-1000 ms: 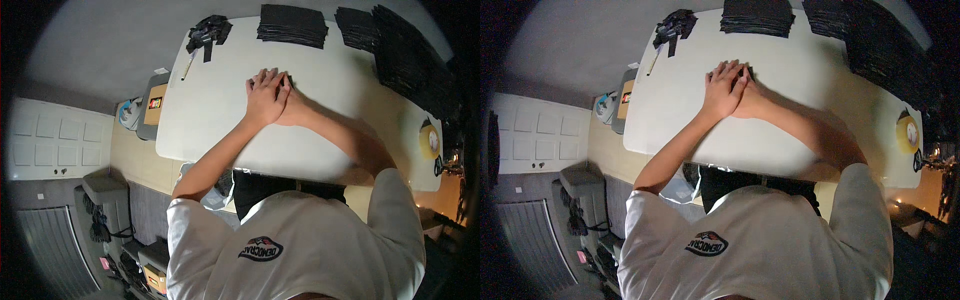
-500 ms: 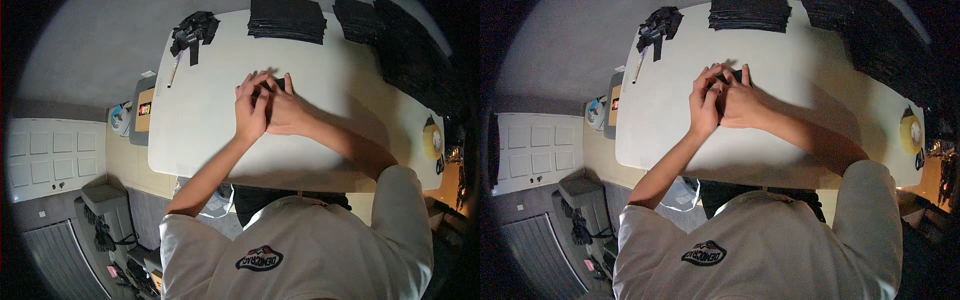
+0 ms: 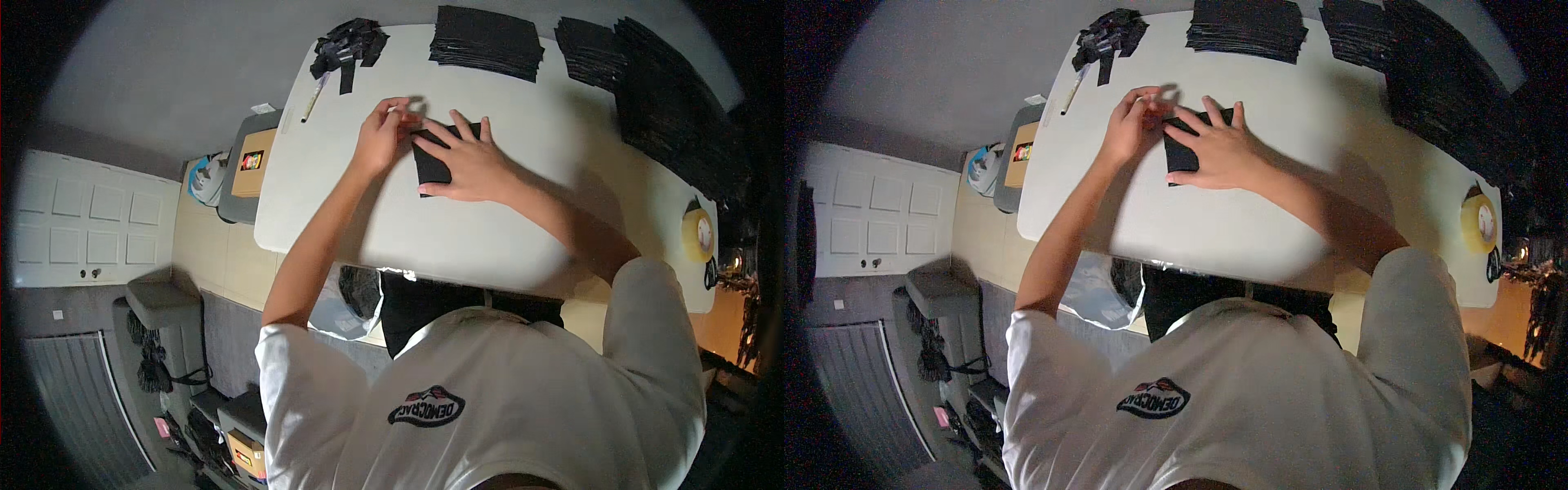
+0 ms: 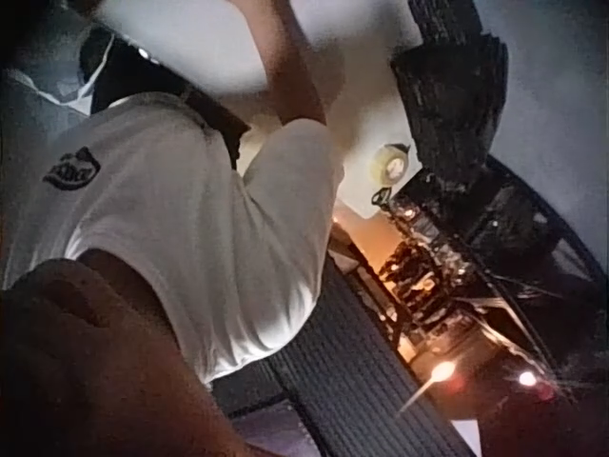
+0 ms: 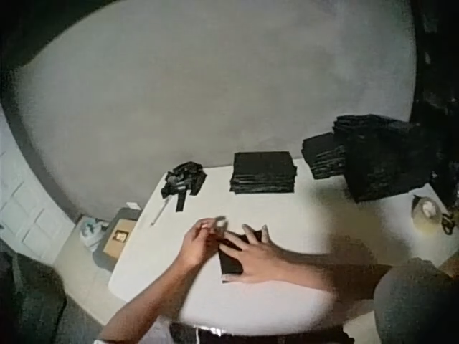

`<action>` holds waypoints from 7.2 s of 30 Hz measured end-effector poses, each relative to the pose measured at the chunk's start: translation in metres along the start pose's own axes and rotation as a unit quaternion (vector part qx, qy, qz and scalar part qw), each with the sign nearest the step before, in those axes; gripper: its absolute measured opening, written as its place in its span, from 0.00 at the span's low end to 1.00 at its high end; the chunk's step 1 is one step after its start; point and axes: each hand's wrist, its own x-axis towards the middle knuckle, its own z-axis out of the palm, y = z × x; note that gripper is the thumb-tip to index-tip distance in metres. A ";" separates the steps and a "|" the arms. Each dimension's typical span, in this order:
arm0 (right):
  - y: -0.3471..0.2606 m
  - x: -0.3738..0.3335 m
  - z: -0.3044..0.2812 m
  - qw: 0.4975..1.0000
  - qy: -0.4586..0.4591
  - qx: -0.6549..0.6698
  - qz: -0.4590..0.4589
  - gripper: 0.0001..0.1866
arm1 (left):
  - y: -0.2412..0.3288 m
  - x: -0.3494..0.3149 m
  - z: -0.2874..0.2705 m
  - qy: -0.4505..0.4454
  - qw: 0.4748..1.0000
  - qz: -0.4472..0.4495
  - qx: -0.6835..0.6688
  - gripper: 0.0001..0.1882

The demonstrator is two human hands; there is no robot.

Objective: The recorder is packing small electronic components into black padded mailers and sealing them.

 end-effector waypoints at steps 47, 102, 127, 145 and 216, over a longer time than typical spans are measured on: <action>0.194 -0.066 0.012 0.943 0.193 0.270 0.018 0.26 | 0.082 0.330 0.309 -0.010 0.929 0.093 0.358 0.31; 0.185 -0.075 -0.016 0.944 0.218 0.247 0.011 0.19 | 0.040 0.207 0.184 -0.051 0.714 0.430 0.551 0.17; 0.189 -0.081 0.000 0.928 0.231 0.293 0.009 0.20 | 0.098 0.117 0.180 -0.090 0.799 0.407 0.434 0.09; 0.097 -0.053 -0.042 0.969 0.185 0.160 -0.030 0.17 | 0.073 -0.101 -0.067 0.103 0.819 0.194 0.531 0.19; 0.015 -0.016 0.002 0.998 0.017 0.027 -0.045 0.56 | 0.067 -0.118 -0.041 0.275 0.780 0.333 0.453 0.35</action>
